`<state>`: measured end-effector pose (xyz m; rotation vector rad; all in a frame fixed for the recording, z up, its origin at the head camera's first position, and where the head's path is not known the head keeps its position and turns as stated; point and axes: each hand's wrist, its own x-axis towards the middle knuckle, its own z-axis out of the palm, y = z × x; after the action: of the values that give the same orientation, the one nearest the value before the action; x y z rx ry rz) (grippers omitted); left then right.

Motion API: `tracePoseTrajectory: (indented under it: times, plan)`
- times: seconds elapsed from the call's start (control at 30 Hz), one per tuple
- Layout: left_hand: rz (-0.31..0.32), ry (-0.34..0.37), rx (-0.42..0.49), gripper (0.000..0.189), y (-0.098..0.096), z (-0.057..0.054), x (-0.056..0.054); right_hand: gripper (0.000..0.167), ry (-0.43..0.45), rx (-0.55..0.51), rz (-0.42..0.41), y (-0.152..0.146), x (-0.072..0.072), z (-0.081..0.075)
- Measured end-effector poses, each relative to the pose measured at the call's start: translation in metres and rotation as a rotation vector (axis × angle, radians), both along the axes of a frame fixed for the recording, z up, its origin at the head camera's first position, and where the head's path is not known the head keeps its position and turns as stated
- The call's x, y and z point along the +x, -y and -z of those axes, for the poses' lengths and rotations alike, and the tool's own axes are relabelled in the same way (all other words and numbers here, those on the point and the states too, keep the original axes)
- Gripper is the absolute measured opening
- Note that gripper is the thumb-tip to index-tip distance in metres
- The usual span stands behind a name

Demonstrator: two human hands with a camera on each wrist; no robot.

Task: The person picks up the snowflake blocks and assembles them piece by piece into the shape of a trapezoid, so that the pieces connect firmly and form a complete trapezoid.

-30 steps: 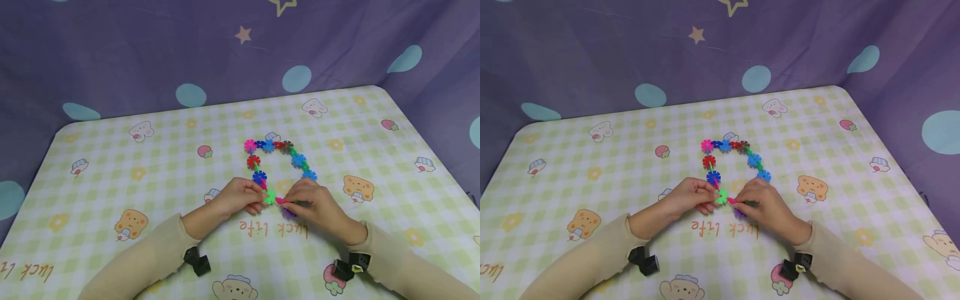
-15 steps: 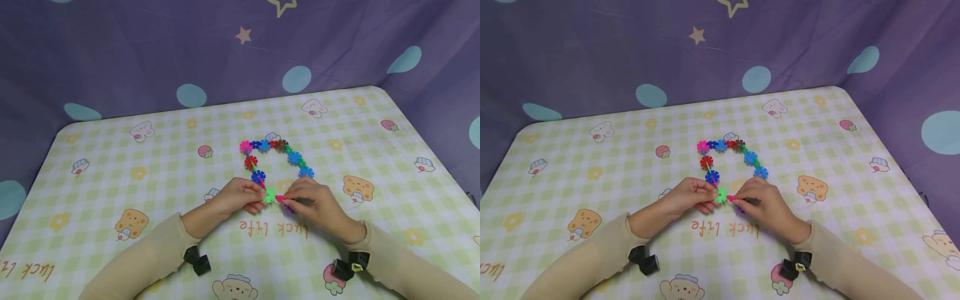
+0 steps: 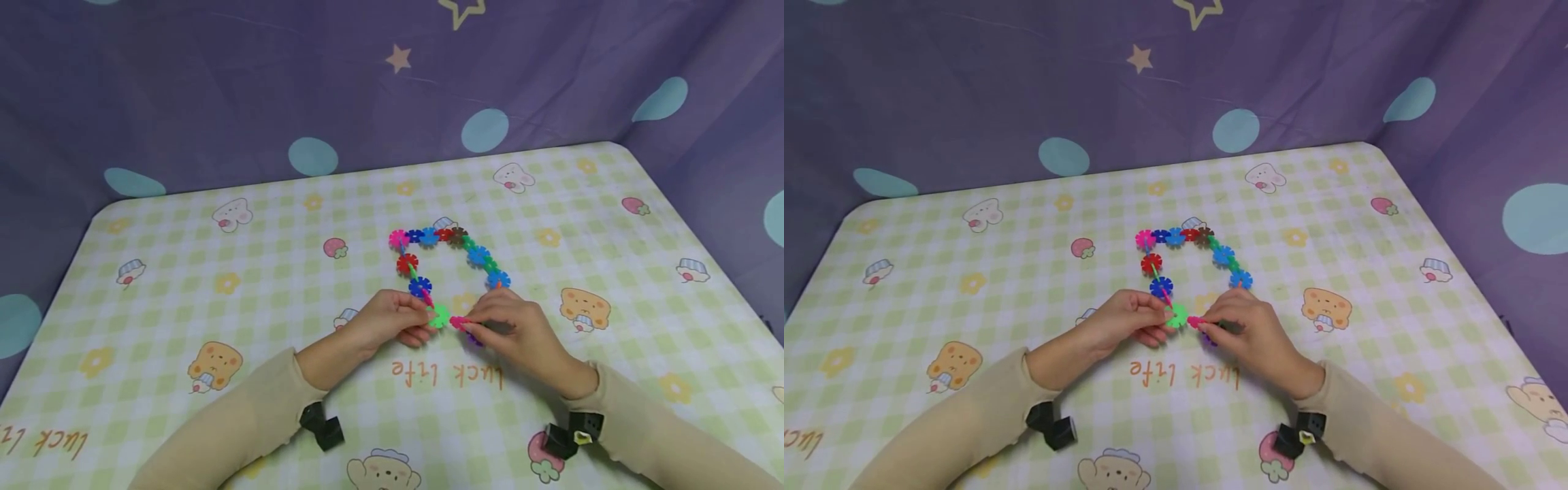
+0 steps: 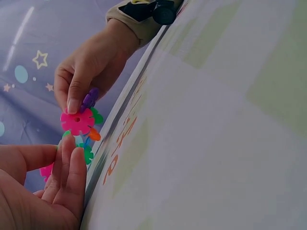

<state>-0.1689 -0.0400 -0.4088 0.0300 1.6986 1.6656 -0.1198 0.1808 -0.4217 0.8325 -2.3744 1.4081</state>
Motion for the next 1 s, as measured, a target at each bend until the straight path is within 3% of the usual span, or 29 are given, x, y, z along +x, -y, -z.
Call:
tracePoseTrajectory:
  times: [0.5, 0.8, 0.9, 1.0]
  plan:
    - [-0.001, 0.028, 0.027, 0.008, -0.001, 0.002, 0.0, 0.017, -0.008, -0.044, -0.021, 0.006, 0.0, 0.001]
    - [-0.052, 0.069, 0.041, 0.006, -0.005, 0.003, 0.006, 0.005, 0.078, -0.05, -0.041, 0.006, -0.002, 0.003]
    - [-0.002, 0.059, 0.001, 0.013, -0.002, 0.0, 0.005, 0.013, 0.064, -0.008, -0.063, 0.004, -0.005, 0.003]
    - [0.128, 0.045, -0.075, 0.022, 0.006, -0.001, 0.002, 0.02, 0.026, 0.051, -0.113, -0.001, -0.01, 0.001]
